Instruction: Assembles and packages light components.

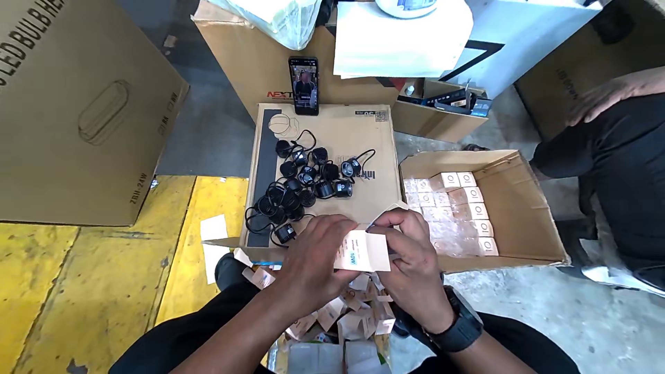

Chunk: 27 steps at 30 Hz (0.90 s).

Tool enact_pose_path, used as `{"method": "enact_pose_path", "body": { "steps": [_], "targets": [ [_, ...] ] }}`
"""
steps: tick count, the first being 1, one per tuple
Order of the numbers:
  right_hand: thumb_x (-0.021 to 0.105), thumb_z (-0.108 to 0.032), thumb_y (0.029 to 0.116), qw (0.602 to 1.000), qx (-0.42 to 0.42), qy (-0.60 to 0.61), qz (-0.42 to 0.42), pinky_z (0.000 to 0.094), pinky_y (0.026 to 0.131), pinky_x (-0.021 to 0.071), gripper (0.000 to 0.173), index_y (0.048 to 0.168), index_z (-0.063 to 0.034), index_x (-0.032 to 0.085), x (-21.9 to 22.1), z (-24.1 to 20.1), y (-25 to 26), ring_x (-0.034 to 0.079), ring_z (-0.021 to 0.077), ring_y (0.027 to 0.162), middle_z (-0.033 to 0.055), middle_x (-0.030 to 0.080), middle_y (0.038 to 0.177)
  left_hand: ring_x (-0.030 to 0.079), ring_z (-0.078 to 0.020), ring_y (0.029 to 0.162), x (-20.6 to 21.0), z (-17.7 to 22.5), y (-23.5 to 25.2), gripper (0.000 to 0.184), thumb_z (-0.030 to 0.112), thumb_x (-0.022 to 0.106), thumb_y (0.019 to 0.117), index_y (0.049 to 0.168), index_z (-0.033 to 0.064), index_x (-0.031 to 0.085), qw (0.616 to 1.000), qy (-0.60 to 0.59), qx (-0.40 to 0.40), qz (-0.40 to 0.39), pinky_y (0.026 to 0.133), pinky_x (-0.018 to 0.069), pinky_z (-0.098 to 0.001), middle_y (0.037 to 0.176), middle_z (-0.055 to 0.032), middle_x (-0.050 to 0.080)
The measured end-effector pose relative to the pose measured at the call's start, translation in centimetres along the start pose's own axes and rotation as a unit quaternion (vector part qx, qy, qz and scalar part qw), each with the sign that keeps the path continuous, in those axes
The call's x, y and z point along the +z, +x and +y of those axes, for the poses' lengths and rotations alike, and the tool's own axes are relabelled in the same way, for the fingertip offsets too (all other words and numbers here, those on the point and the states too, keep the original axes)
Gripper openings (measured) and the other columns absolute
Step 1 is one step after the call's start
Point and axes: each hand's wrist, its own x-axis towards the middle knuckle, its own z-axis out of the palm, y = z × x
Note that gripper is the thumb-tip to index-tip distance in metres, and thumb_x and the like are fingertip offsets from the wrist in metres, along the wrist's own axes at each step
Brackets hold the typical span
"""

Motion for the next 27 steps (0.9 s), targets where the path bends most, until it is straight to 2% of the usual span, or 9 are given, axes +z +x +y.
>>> {"method": "enact_pose_path", "body": {
  "steps": [6, 13, 18, 20, 24, 27],
  "targets": [
    [0.074, -0.023, 0.0889, 0.998, -0.024, 0.022, 0.05, 0.0374, 0.095, 0.0469, 0.007, 0.092, -0.0183, 0.077, 0.2, 0.2, -0.2, 0.059, 0.0134, 0.103, -0.0022, 0.066, 0.099, 0.06, -0.0198, 0.126, -0.2, 0.4, 0.0, 0.064, 0.042, 0.084, 0.0824, 0.134, 0.0103, 0.062, 0.999, -0.031, 0.007, -0.034, 0.104, 0.0526, -0.0379, 0.132, -0.0065, 0.065],
    [0.076, -0.024, 0.0854, 0.999, -0.025, 0.035, 0.021, 0.0383, 0.095, 0.0463, 0.005, 0.086, -0.0191, 0.075, -0.6, -0.1, 0.5, 0.059, 0.0129, 0.104, -0.0041, 0.066, 0.098, 0.061, -0.011, 0.119, -0.2, 0.9, -0.2, 0.071, 0.041, 0.089, 0.0783, 0.136, 0.0113, 0.061, 0.978, -0.189, -0.085, -0.028, 0.102, 0.0547, -0.0304, 0.128, -0.0017, 0.064],
    [0.076, -0.023, 0.0859, 0.998, -0.03, 0.046, -0.034, 0.0397, 0.095, 0.0487, 0.006, 0.085, -0.0174, 0.075, -1.4, 0.1, 1.0, 0.061, 0.0132, 0.103, -0.004, 0.068, 0.098, 0.066, -0.0141, 0.112, 0.2, 1.2, -0.3, 0.073, 0.033, 0.092, 0.0768, 0.136, 0.0065, 0.06, 0.952, -0.285, -0.114, -0.011, 0.097, 0.059, -0.0311, 0.124, -0.005, 0.066],
    [0.074, -0.022, 0.0884, 0.996, -0.039, 0.046, -0.061, 0.0417, 0.099, 0.0476, 0.006, 0.086, -0.017, 0.076, -1.7, 0.2, 1.2, 0.062, 0.0135, 0.107, -0.0053, 0.07, 0.099, 0.067, -0.0145, 0.112, 0.3, 1.2, -0.4, 0.075, 0.034, 0.092, 0.077, 0.138, 0.0061, 0.059, 0.953, -0.284, -0.108, -0.008, 0.097, 0.059, -0.0317, 0.125, -0.0054, 0.067],
    [0.066, -0.017, 0.0953, 0.99, -0.092, 0.04, -0.098, 0.0441, 0.108, 0.0418, 0.014, 0.086, -0.0154, 0.077, -2.1, 0.3, 1.2, 0.062, 0.0125, 0.113, -0.0063, 0.074, 0.099, 0.065, -0.0113, 0.115, 0.0, 0.8, -0.4, 0.077, 0.043, 0.087, 0.0807, 0.143, 0.0105, 0.055, 0.972, -0.219, -0.082, -0.023, 0.1, 0.0569, -0.0328, 0.127, -0.0019, 0.066],
    [0.061, -0.016, 0.0983, 0.985, -0.1, 0.045, -0.135, 0.0452, 0.11, 0.0386, 0.018, 0.09, -0.0149, 0.077, -2.4, 0.1, 1.3, 0.061, 0.0128, 0.116, -0.0069, 0.075, 0.103, 0.063, -0.0124, 0.118, -0.1, 0.5, -0.5, 0.08, 0.053, 0.08, 0.0851, 0.148, 0.0121, 0.052, 0.988, -0.149, -0.04, -0.026, 0.104, 0.0533, -0.0386, 0.13, -0.0025, 0.066]
  ]
}}
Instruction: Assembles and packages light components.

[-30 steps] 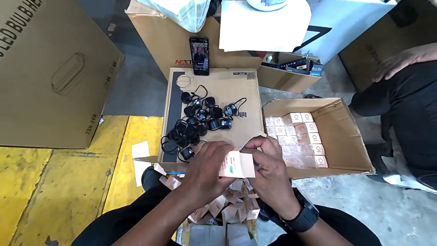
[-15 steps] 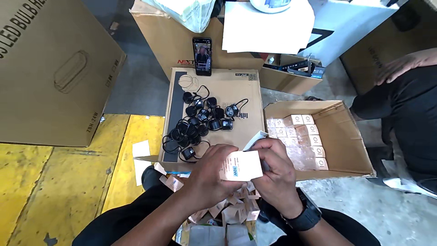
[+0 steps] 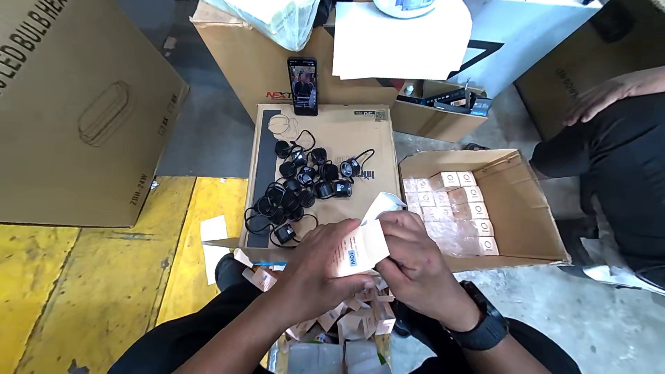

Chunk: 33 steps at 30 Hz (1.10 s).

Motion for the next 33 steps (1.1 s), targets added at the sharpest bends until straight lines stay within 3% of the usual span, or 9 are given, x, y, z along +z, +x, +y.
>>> {"method": "enact_pose_path", "body": {
  "steps": [4, 8, 12, 16, 22, 26, 29, 31, 33],
  "targets": [
    [0.058, -0.015, 0.1001, 0.999, 0.021, 0.03, -0.021, 0.0412, 0.109, 0.0428, 0.021, 0.097, -0.0132, 0.078, -0.2, -0.6, 0.3, 0.056, 0.017, 0.122, -0.0005, 0.07, 0.114, 0.065, -0.0184, 0.115, 0.1, -0.3, 0.0, 0.07, 0.052, 0.07, 0.0944, 0.15, 0.0144, 0.05, 0.992, 0.083, 0.089, 0.028, 0.095, 0.0574, -0.0385, 0.129, -0.0113, 0.064],
    [0.064, -0.019, 0.0993, 0.984, 0.038, 0.139, 0.1, 0.0351, 0.096, 0.0566, 0.018, 0.105, -0.006, 0.076, 0.5, -0.7, 0.2, 0.062, 0.0192, 0.116, 0.0108, 0.064, 0.123, 0.065, -0.0175, 0.108, 0.4, -0.2, 0.0, 0.06, 0.047, 0.065, 0.0998, 0.151, 0.0204, 0.05, 0.995, 0.039, 0.086, 0.043, 0.087, 0.06, -0.035, 0.129, -0.0151, 0.06],
    [0.063, -0.016, 0.0943, 0.932, 0.107, 0.285, 0.196, 0.0408, 0.098, 0.055, 0.018, 0.11, -0.0077, 0.066, 1.0, -0.1, 0.1, 0.061, 0.0249, 0.12, 0.0123, 0.06, 0.134, 0.068, -0.0182, 0.109, 0.0, 0.3, 0.3, 0.059, 0.045, 0.062, 0.1021, 0.147, 0.0081, 0.05, 0.991, -0.103, 0.038, 0.077, 0.09, 0.0627, -0.038, 0.13, -0.0129, 0.061],
    [0.059, -0.015, 0.1008, 0.911, 0.195, 0.345, 0.111, 0.0375, 0.096, 0.0581, 0.025, 0.118, 0.0014, 0.068, 1.1, -0.5, 0.5, 0.064, 0.0262, 0.118, 0.0189, 0.056, 0.141, 0.069, -0.0202, 0.105, -0.1, 0.3, 0.3, 0.055, 0.037, 0.061, 0.1037, 0.144, 0.0022, 0.046, 0.977, -0.203, 0.03, 0.064, 0.09, 0.063, -0.0383, 0.127, -0.0134, 0.062],
    [0.059, -0.009, 0.1017, 0.935, 0.139, 0.318, 0.079, 0.0331, 0.092, 0.0586, 0.015, 0.106, 0.0017, 0.069, 1.2, -0.4, 0.3, 0.067, 0.0191, 0.106, 0.0135, 0.067, 0.117, 0.071, -0.0169, 0.099, -0.1, 0.2, 0.2, 0.049, 0.039, 0.056, 0.1061, 0.138, 0.0027, 0.048, 0.977, -0.207, 0.012, 0.041, 0.085, 0.0637, -0.0348, 0.117, -0.0102, 0.067],
    [0.06, -0.004, 0.098, 0.925, 0.123, 0.346, 0.099, 0.0438, 0.095, 0.0577, 0.018, 0.113, -0.0008, 0.05, 1.5, -0.7, 0.2, 0.069, 0.0323, 0.111, 0.0229, 0.069, 0.121, 0.071, -0.0163, 0.098, -0.2, 0.4, 0.4, 0.051, 0.042, 0.056, 0.1055, 0.136, 0.0028, 0.047, 0.976, -0.215, -0.024, 0.021, 0.085, 0.0635, -0.0347, 0.113, -0.0081, 0.068],
    [0.054, -0.027, 0.1028, 0.917, 0.128, 0.371, 0.07, 0.0439, 0.1, 0.054, 0.039, 0.129, 0.003, 0.054, 1.2, -0.1, 0.1, 0.065, 0.03, 0.116, 0.0215, 0.066, 0.126, 0.071, -0.0157, 0.097, 0.0, 0.5, 0.4, 0.058, 0.046, 0.059, 0.1032, 0.139, 0.0028, 0.042, 0.975, -0.212, -0.061, 0.031, 0.084, 0.0636, -0.0347, 0.113, -0.0078, 0.068],
    [0.051, -0.039, 0.1063, 0.916, 0.139, 0.371, 0.062, 0.0411, 0.099, 0.0548, 0.049, 0.124, 0.0055, 0.063, 1.2, 0.1, 0.2, 0.065, 0.0261, 0.115, 0.0195, 0.066, 0.126, 0.072, -0.016, 0.096, 0.0, 0.5, 0.5, 0.065, 0.048, 0.062, 0.1011, 0.142, 0.004, 0.037, 0.974, -0.206, -0.09, 0.032, 0.083, 0.0641, -0.0356, 0.112, -0.0072, 0.069],
    [0.058, -0.026, 0.1045, 0.924, 0.16, 0.339, 0.071, 0.0369, 0.094, 0.0579, 0.033, 0.114, 0.0045, 0.069, 1.5, 0.0, 0.3, 0.067, 0.023, 0.108, 0.0162, 0.068, 0.12, 0.072, -0.0155, 0.094, -0.1, 0.4, 0.5, 0.072, 0.049, 0.063, 0.0999, 0.147, 0.0043, 0.033, 0.972, -0.202, -0.116, 0.024, 0.082, 0.0642, -0.0359, 0.111, -0.006, 0.069]
  ]
}}
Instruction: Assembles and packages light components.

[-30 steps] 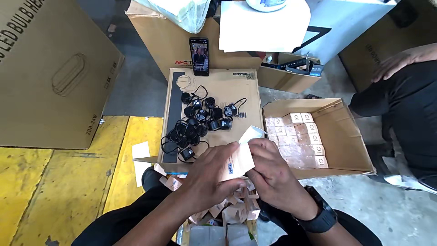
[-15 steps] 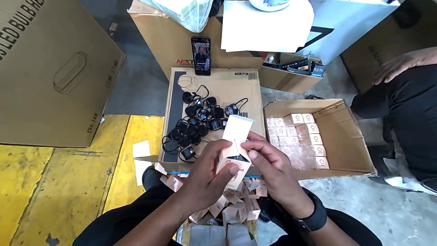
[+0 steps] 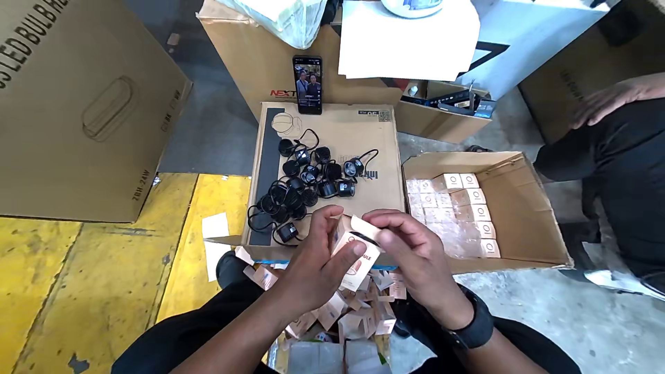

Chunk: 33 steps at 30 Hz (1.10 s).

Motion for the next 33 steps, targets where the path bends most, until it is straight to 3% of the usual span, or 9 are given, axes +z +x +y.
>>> {"method": "enact_pose_path", "body": {
  "steps": [5, 12, 15, 16, 18, 19, 21, 27, 33],
  "targets": [
    [0.061, -0.013, 0.1017, 0.999, -0.005, -0.042, 0.003, 0.0337, 0.09, 0.0596, 0.021, 0.109, 0.0031, 0.072, 0.1, 0.2, 0.0, 0.068, 0.0216, 0.104, 0.0143, 0.069, 0.116, 0.072, -0.0141, 0.092, 0.0, 0.0, -0.1, 0.079, 0.051, 0.063, 0.0993, 0.155, 0.0069, 0.029, 0.999, 0.009, -0.035, -0.005, 0.081, 0.0638, -0.0345, 0.109, -0.0046, 0.069],
    [0.057, -0.014, 0.1041, 0.988, -0.045, -0.15, -0.01, 0.03, 0.091, 0.0592, 0.022, 0.11, -0.0003, 0.073, 0.3, -0.3, -0.4, 0.066, 0.0172, 0.108, 0.0112, 0.067, 0.117, 0.072, -0.0136, 0.094, 0.0, -0.1, 0.0, 0.076, 0.054, 0.059, 0.1004, 0.155, 0.0092, 0.031, 0.999, 0.027, -0.031, -0.01, 0.083, 0.0633, -0.0342, 0.111, -0.0042, 0.07],
    [0.057, -0.024, 0.1048, 0.966, -0.089, -0.238, -0.043, 0.0317, 0.093, 0.0571, 0.028, 0.114, -0.0044, 0.075, 0.1, 0.0, -0.6, 0.063, 0.015, 0.111, 0.0092, 0.066, 0.121, 0.071, -0.0135, 0.092, 0.0, -0.2, -0.1, 0.073, 0.053, 0.057, 0.1021, 0.154, 0.0077, 0.034, 0.999, 0.029, -0.025, -0.005, 0.081, 0.063, -0.0337, 0.11, -0.0049, 0.069],
    [0.062, -0.034, 0.1018, 0.956, -0.104, -0.27, -0.054, 0.0349, 0.094, 0.057, 0.034, 0.118, -0.0061, 0.074, 0.1, 0.2, -0.6, 0.063, 0.0162, 0.112, 0.0095, 0.065, 0.123, 0.071, -0.0136, 0.092, -0.1, -0.2, 0.0, 0.071, 0.052, 0.055, 0.1029, 0.154, 0.0072, 0.034, 0.999, 0.024, -0.026, -0.002, 0.081, 0.0631, -0.0336, 0.109, -0.0052, 0.069],
    [0.076, -0.059, 0.0856, 0.927, -0.131, -0.345, -0.072, 0.0414, 0.097, 0.0556, 0.067, 0.129, -0.0079, 0.067, 0.3, 0.4, -0.8, 0.062, 0.0205, 0.117, 0.012, 0.063, 0.13, 0.071, -0.0146, 0.092, -0.2, -0.1, 0.1, 0.068, 0.05, 0.053, 0.1044, 0.153, 0.0057, 0.035, 0.999, 0.006, -0.033, 0.01, 0.081, 0.0631, -0.0335, 0.11, -0.007, 0.068],
    [0.078, -0.066, 0.0776, 0.911, -0.139, -0.38, -0.079, 0.0436, 0.099, 0.0543, 0.083, 0.134, -0.0074, 0.063, 0.6, 0.5, -0.9, 0.061, 0.0227, 0.121, 0.0134, 0.062, 0.134, 0.071, -0.0147, 0.092, -0.2, 0.0, 0.2, 0.067, 0.05, 0.052, 0.1048, 0.152, 0.0054, 0.035, 0.999, -0.002, -0.038, 0.015, 0.081, 0.0634, -0.0332, 0.11, -0.0076, 0.068],
    [0.08, -0.071, 0.0704, 0.888, -0.151, -0.427, -0.079, 0.0461, 0.102, 0.0528, 0.099, 0.141, -0.0054, 0.057, 1.1, 0.8, -1.1, 0.061, 0.0254, 0.124, 0.015, 0.061, 0.136, 0.072, -0.0142, 0.093, -0.4, 0.3, 0.4, 0.065, 0.05, 0.051, 0.1051, 0.152, 0.0069, 0.036, 0.998, -0.002, -0.055, 0.011, 0.081, 0.0635, -0.033, 0.112, -0.0072, 0.069],
    [0.087, -0.049, 0.0691, 0.901, -0.13, -0.408, -0.066, 0.0441, 0.103, 0.0521, 0.085, 0.137, -0.0058, 0.058, 1.6, 1.1, -1.7, 0.059, 0.0248, 0.125, 0.0142, 0.061, 0.133, 0.071, -0.0131, 0.092, -0.2, 0.2, 0.3, 0.067, 0.049, 0.057, 0.1026, 0.152, 0.0091, 0.037, 0.996, 0.016, -0.085, -0.029, 0.081, 0.0626, -0.0333, 0.11, -0.0055, 0.07],
    [0.088, -0.048, 0.0721, 0.934, -0.09, -0.332, -0.099, 0.0441, 0.107, 0.0502, 0.083, 0.139, -0.0092, 0.058, 1.2, 0.5, -1.2, 0.054, 0.0245, 0.131, 0.0138, 0.056, 0.142, 0.072, -0.0147, 0.094, 0.1, 0.6, 0.1, 0.079, 0.043, 0.076, 0.0911, 0.151, 0.0082, 0.038, 0.997, 0.007, -0.073, -0.009, 0.081, 0.0639, -0.0348, 0.114, -0.0061, 0.07]
  ]
}}
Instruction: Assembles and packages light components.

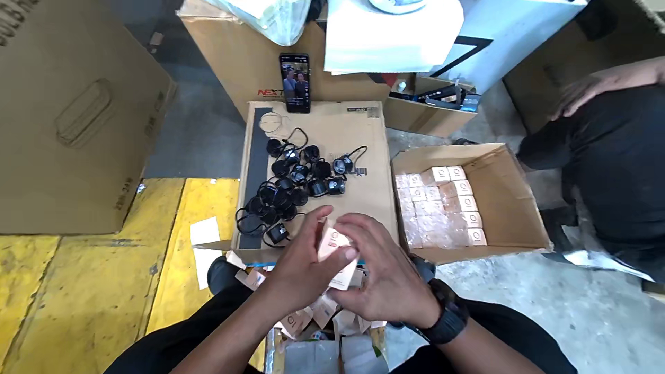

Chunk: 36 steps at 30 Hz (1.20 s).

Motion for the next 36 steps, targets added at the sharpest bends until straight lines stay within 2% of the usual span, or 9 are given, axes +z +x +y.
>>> {"method": "enact_pose_path", "body": {
  "steps": [3, 5, 9, 12, 16, 22, 28, 31, 36],
  "targets": [
    [0.079, -0.043, 0.0862, 0.975, 0.065, 0.214, -0.012, 0.0415, 0.108, 0.0504, 0.063, 0.128, 0.0001, 0.06, -1.3, 0.1, 0.6, 0.051, 0.0254, 0.136, 0.0197, 0.046, 0.152, 0.073, -0.0163, 0.09, -0.4, 0.1, 0.0, 0.079, 0.044, 0.072, 0.0936, 0.152, 0.0051, 0.037, 0.999, 0.015, 0.044, 0.014, 0.077, 0.0646, -0.0357, 0.109, -0.0063, 0.072],
    [0.075, -0.035, 0.0912, 0.949, 0.117, 0.291, -0.025, 0.0363, 0.099, 0.0529, 0.045, 0.115, 0.0007, 0.061, -2.2, 0.3, 1.0, 0.058, 0.0201, 0.125, 0.0175, 0.052, 0.147, 0.073, -0.0149, 0.086, -0.6, 0.1, 0.0, 0.076, 0.047, 0.065, 0.0984, 0.152, 0.0026, 0.035, 0.997, 0.015, 0.076, 0.007, 0.074, 0.0646, -0.0327, 0.104, -0.0053, 0.072],
    [0.08, -0.015, 0.0835, 0.924, 0.178, 0.332, -0.068, 0.0279, 0.077, 0.055, 0.03, 0.101, -0.0031, 0.06, -3.3, 0.4, 1.3, 0.065, 0.0115, 0.094, 0.0095, 0.066, 0.121, 0.07, -0.0109, 0.083, -0.7, -0.2, -0.3, 0.08, 0.06, 0.052, 0.1008, 0.151, 0.0008, 0.036, 0.995, 0.025, 0.098, -0.003, 0.071, 0.0625, -0.028, 0.098, -0.0022, 0.069],
    [0.081, -0.01, 0.0791, 0.938, 0.201, 0.28, -0.026, 0.0343, 0.078, 0.0593, 0.027, 0.1, -0.0058, 0.064, -5.6, 0.0, 1.7, 0.068, 0.0144, 0.093, 0.0059, 0.069, 0.118, 0.07, -0.0167, 0.095, -0.7, -0.1, -0.2, 0.085, 0.067, 0.043, 0.1011, 0.153, 0.001, 0.034, 0.995, 0.047, 0.093, 0.003, 0.077, 0.0633, -0.0345, 0.113, -0.0059, 0.068],
    [0.074, -0.001, 0.081, 0.934, 0.231, 0.248, 0.112, 0.0411, 0.076, 0.0601, 0.021, 0.098, -0.0069, 0.063, -10.6, 1.4, 1.8, 0.069, 0.0201, 0.092, 0.0073, 0.071, 0.117, 0.071, -0.0185, 0.098, -0.5, 0.3, -0.3, 0.075, 0.059, 0.048, 0.1006, 0.153, 0.0076, 0.038, 0.996, 0.079, 0.045, 0.023, 0.077, 0.0625, -0.0356, 0.12, -0.0037, 0.069],
    [0.075, -0.005, 0.082, 0.904, 0.283, 0.24, 0.212, 0.0391, 0.074, 0.0585, 0.035, 0.112, -0.0068, 0.058, -12.5, 3.9, 0.7, 0.066, 0.0173, 0.084, 0.0085, 0.069, 0.1, 0.07, -0.013, 0.095, -0.4, 0.5, -1.0, 0.063, 0.05, 0.06, 0.0988, 0.15, 0.0145, 0.047, 0.993, 0.111, 0.009, -0.032, 0.077, 0.0608, -0.0325, 0.121, -0.0008, 0.069],
    [0.077, 0.005, 0.0698, 0.949, 0.214, 0.076, 0.216, 0.0441, 0.083, 0.0616, 0.075, 0.139, -0.0098, 0.052, -13.0, 4.2, 0.1, 0.067, 0.0233, 0.106, 0.0103, 0.061, 0.129, 0.067, -0.0221, 0.116, -0.7, 0.1, -2.2, 0.063, 0.056, 0.061, 0.0978, 0.149, 0.0192, 0.051, 0.946, 0.293, -0.013, -0.138, 0.098, 0.0565, -0.0493, 0.133, -0.0069, 0.065],
    [0.079, 0.0, 0.0711, 0.973, 0.164, -0.023, 0.163, 0.0493, 0.09, 0.0595, 0.07, 0.137, -0.0054, 0.055, -11.0, 6.1, 0.5, 0.062, 0.028, 0.114, 0.0164, 0.054, 0.134, 0.065, -0.0312, 0.117, -0.4, 0.0, -2.5, 0.061, 0.053, 0.059, 0.0991, 0.148, 0.0171, 0.052, 0.891, 0.417, 0.02, -0.179, 0.099, 0.0521, -0.0563, 0.129, -0.0112, 0.067],
    [0.068, 0.002, 0.0827, 0.971, 0.158, -0.179, -0.035, 0.0559, 0.08, 0.0608, 0.064, 0.143, -0.0134, 0.054, -5.4, 8.9, 0.8, 0.068, 0.0331, 0.106, 0.0154, 0.051, 0.145, 0.059, -0.0401, 0.123, -0.1, 0.1, -2.4, 0.06, 0.046, 0.06, 0.1006, 0.149, 0.0116, 0.048, 0.794, 0.552, -0.046, -0.251, 0.102, 0.0464, -0.0589, 0.131, -0.0188, 0.063]
  ]
}}
